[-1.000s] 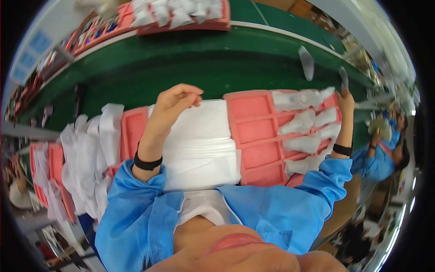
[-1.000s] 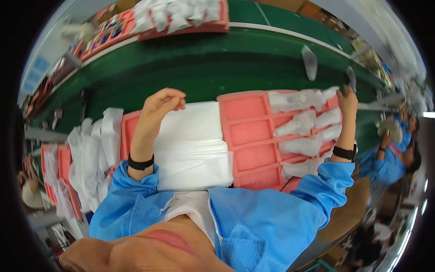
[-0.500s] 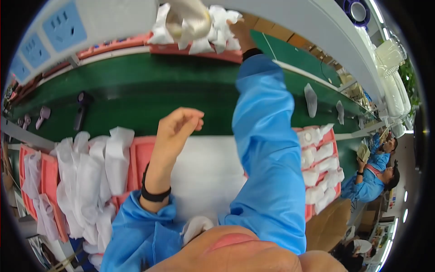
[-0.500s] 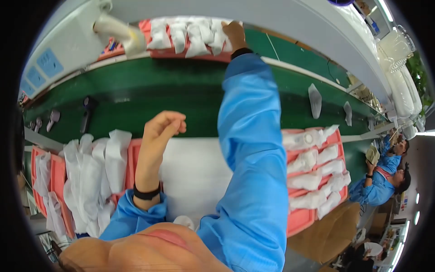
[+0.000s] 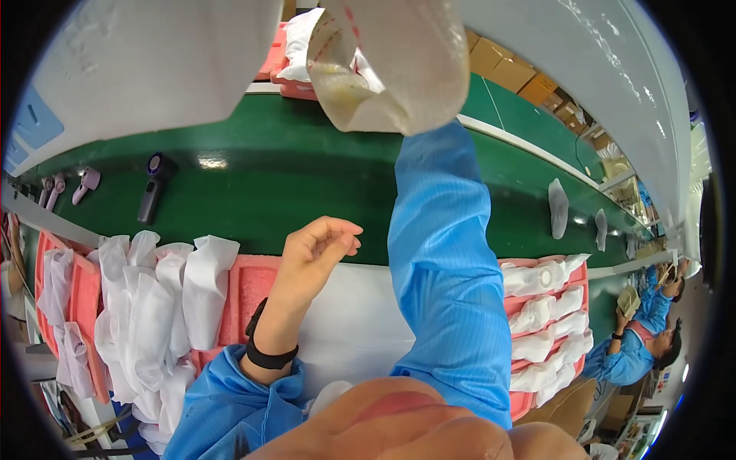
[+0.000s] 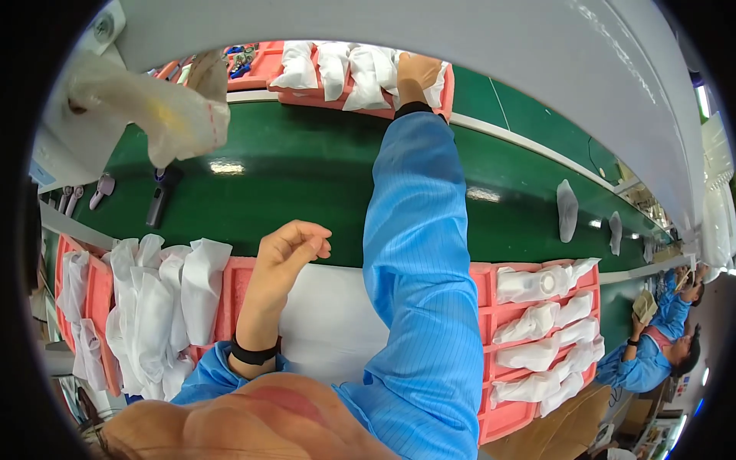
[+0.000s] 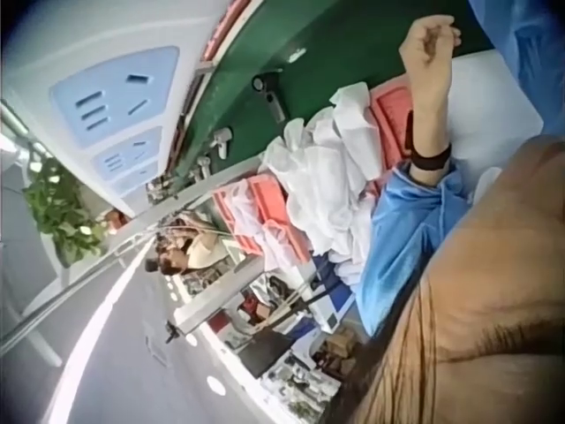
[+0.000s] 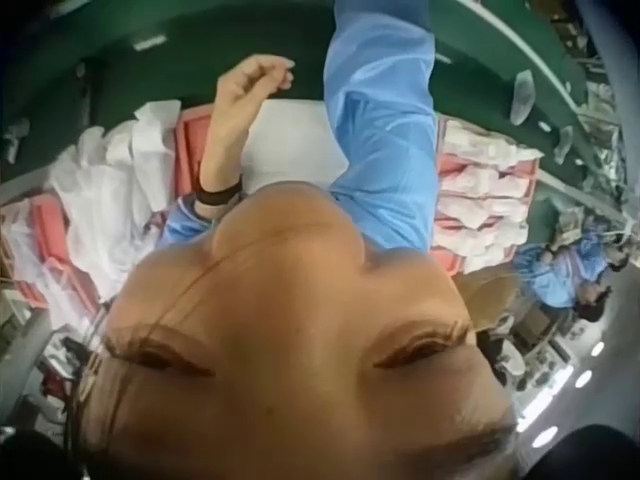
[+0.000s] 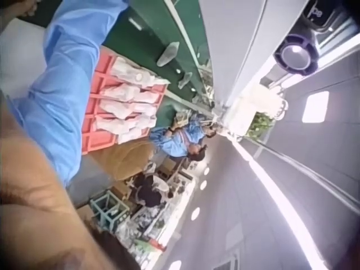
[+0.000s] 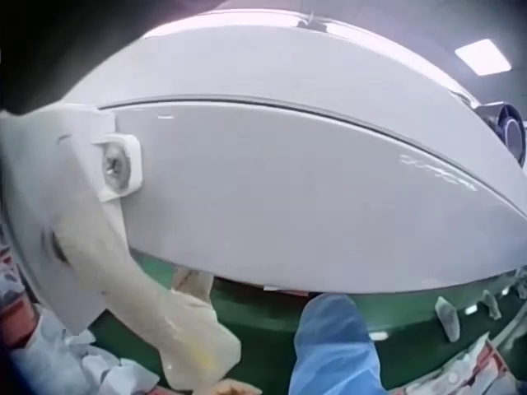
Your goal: The person wraps hair dryers in protective sheets by hand, places them into a pink tray, and then lifts the filled tray to a shelf above the workstation. After clearing the workspace, the person retrieves a new tray and continues wrapping more hair dryers.
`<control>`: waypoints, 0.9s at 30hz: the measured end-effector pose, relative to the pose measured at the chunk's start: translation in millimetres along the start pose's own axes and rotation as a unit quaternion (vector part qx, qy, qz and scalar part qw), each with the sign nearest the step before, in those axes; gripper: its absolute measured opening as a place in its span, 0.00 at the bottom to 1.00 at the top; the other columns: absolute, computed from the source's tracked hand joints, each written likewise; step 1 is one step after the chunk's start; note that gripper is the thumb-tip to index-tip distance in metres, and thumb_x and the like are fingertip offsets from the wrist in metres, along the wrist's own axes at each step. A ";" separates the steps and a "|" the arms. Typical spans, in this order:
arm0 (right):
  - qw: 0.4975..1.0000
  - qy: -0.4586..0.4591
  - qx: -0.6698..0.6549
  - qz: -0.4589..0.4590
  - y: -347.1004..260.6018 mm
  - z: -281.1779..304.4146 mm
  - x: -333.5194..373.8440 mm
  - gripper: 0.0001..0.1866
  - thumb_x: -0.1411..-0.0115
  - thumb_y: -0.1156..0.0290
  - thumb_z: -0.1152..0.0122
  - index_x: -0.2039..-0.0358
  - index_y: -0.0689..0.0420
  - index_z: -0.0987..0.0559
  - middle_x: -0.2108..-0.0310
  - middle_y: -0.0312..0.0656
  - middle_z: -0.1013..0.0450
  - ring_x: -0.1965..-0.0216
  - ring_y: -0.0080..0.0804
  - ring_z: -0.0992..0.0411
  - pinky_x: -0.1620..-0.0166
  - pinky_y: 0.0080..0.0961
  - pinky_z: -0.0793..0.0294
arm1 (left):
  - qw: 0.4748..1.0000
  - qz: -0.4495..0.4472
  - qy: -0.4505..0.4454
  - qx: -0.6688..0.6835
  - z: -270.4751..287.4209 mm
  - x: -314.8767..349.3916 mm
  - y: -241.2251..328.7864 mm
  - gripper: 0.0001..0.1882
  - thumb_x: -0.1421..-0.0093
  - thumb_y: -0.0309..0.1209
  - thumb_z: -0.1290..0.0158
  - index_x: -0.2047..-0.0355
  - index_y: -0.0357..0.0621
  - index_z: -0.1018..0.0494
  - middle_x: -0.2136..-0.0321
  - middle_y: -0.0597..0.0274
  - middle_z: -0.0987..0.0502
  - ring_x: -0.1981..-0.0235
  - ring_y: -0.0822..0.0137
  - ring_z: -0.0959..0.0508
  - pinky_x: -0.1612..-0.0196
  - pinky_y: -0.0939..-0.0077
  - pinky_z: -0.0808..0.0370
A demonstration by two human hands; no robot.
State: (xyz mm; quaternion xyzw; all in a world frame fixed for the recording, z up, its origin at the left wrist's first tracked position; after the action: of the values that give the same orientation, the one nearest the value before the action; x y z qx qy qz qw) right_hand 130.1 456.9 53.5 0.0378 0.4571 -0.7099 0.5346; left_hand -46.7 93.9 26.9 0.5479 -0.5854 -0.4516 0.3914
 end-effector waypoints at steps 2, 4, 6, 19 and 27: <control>0.999 0.038 -0.002 0.036 -13.4 11.4 8.5 0.22 0.53 0.61 0.37 0.61 0.61 0.27 0.59 0.54 0.29 0.58 0.49 0.29 0.55 0.37 0.28 | 1.000 -0.003 0.002 0.004 0.6 -3.6 0.0 0.07 0.40 0.28 0.51 0.64 0.37 0.27 0.73 0.65 0.25 0.70 0.76 0.27 0.63 0.83 0.31; 0.993 0.015 0.070 0.099 -32.3 20.7 5.6 0.19 0.53 0.65 0.38 0.61 0.61 0.27 0.60 0.54 0.29 0.58 0.49 0.29 0.56 0.36 0.28 | 1.000 -0.006 0.010 0.002 4.2 -2.1 -0.9 0.07 0.40 0.28 0.51 0.64 0.37 0.27 0.73 0.65 0.25 0.69 0.76 0.27 0.63 0.83 0.31; 0.986 0.010 0.105 0.130 -37.5 19.7 2.6 0.18 0.52 0.66 0.38 0.62 0.61 0.27 0.60 0.54 0.29 0.58 0.49 0.29 0.57 0.36 0.28 | 1.000 -0.010 0.014 0.001 4.8 -2.5 -3.3 0.07 0.40 0.26 0.51 0.64 0.37 0.27 0.73 0.65 0.25 0.69 0.76 0.27 0.63 0.83 0.30; 0.967 0.071 -0.110 0.219 -2.8 -20.5 -37.8 0.16 0.48 0.70 0.41 0.60 0.62 0.29 0.61 0.50 0.28 0.65 0.45 0.27 0.64 0.34 0.25 | 1.000 -0.003 -0.004 -0.002 0.0 5.5 -0.3 0.08 0.40 0.29 0.50 0.64 0.38 0.27 0.73 0.65 0.25 0.70 0.75 0.26 0.64 0.83 0.31; 0.918 0.169 -0.179 0.312 160.4 127.3 -29.9 0.21 0.49 0.69 0.40 0.54 0.58 0.31 0.66 0.49 0.28 0.71 0.43 0.28 0.68 0.38 0.29 | 0.995 -0.068 0.032 -0.061 -34.2 9.4 28.6 0.08 0.41 0.27 0.50 0.63 0.37 0.26 0.72 0.63 0.25 0.70 0.75 0.26 0.63 0.84 0.31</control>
State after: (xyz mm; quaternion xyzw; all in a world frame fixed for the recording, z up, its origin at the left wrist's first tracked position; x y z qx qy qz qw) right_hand 325.5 389.1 45.9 0.2012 0.6248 -0.3968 0.6416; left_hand -23.2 80.9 63.8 0.5756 -0.5055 -0.4938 0.4113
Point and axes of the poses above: each hand's wrist, its own x-axis away from the middle knuckle, its own z-axis out of the back of the hand, y = z × x, the point moved 3 cm from there along -x, towards the middle knuckle
